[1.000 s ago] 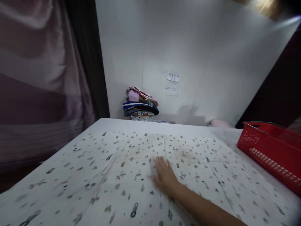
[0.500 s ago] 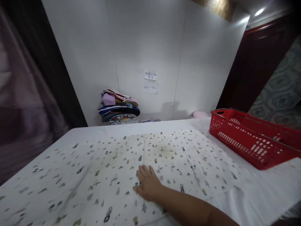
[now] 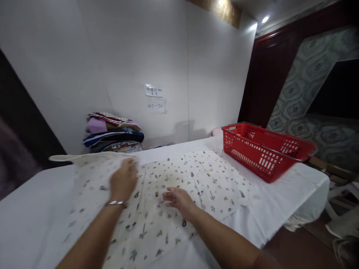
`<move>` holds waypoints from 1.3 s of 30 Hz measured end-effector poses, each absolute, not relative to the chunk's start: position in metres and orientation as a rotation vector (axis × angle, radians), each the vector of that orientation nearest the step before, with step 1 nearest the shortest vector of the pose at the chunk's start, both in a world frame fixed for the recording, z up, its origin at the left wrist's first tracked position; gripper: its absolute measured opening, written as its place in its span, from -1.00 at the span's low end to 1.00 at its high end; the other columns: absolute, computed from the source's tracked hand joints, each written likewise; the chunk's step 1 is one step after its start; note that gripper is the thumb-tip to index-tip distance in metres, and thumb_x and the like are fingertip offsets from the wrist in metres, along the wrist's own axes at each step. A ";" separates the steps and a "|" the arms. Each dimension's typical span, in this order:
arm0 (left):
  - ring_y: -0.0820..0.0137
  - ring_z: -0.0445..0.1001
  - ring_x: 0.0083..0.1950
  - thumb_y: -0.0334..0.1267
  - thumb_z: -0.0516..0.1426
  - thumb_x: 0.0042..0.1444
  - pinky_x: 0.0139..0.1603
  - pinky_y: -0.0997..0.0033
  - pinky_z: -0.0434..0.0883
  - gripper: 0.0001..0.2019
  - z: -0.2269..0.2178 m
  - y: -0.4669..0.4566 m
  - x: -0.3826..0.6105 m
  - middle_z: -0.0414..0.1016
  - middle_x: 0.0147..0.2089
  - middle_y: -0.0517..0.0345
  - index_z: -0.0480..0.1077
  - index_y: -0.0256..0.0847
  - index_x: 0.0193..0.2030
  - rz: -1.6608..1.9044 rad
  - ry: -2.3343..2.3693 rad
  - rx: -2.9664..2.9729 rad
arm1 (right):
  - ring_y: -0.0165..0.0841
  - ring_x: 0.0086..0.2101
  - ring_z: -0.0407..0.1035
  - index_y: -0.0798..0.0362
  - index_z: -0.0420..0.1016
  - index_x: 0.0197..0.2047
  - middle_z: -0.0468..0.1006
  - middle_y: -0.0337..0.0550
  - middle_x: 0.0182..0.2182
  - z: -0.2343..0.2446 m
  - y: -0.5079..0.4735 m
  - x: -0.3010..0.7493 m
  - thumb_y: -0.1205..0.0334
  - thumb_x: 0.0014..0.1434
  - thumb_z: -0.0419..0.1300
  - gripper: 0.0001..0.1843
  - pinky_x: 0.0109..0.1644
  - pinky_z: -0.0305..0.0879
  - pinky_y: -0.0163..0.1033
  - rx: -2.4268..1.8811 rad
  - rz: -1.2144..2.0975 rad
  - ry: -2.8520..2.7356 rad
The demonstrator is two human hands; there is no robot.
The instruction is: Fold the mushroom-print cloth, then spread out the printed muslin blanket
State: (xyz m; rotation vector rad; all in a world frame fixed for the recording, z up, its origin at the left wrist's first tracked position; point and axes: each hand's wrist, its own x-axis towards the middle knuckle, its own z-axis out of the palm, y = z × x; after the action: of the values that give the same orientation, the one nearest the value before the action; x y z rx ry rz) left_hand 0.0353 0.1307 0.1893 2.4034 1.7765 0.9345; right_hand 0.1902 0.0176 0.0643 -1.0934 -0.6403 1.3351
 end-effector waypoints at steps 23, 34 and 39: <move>0.30 0.23 0.14 -0.42 0.00 0.10 0.16 0.18 0.14 -0.63 0.034 -0.018 0.175 0.33 0.11 0.03 0.25 -0.18 0.08 0.431 0.628 2.820 | -0.40 -0.60 0.38 0.06 0.27 -0.24 0.43 -0.27 -0.57 0.025 -0.083 0.342 0.27 -0.06 0.25 -0.70 -0.56 0.35 -0.32 -1.468 1.183 -0.376; 0.28 0.26 0.16 -0.47 -0.04 0.03 0.16 0.18 0.14 -0.56 0.030 0.005 0.067 0.37 0.11 0.03 0.33 -0.20 0.07 0.326 1.191 2.863 | -0.46 -0.66 0.31 0.11 0.25 -0.39 0.38 -0.25 -0.63 0.047 -0.066 0.367 0.41 0.04 0.14 -0.90 -0.66 0.23 -0.43 -1.536 1.323 -0.315; 0.22 0.33 0.10 -0.48 -0.04 -0.04 0.07 0.19 0.23 -0.55 0.048 0.020 0.037 0.42 0.07 -0.02 0.37 -0.25 0.02 0.303 1.373 2.880 | -0.57 -0.64 0.22 0.08 0.28 -0.37 0.35 -0.33 -0.61 0.120 -0.059 0.426 0.34 0.13 0.11 -0.94 -0.59 0.21 -0.52 -1.357 1.076 -0.405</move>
State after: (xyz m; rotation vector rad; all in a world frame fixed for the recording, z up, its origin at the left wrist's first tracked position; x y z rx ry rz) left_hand 0.0367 0.0199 0.0482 2.8803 1.3725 0.3031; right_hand 0.4258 -0.0594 0.1198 -1.3566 -0.4054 1.0757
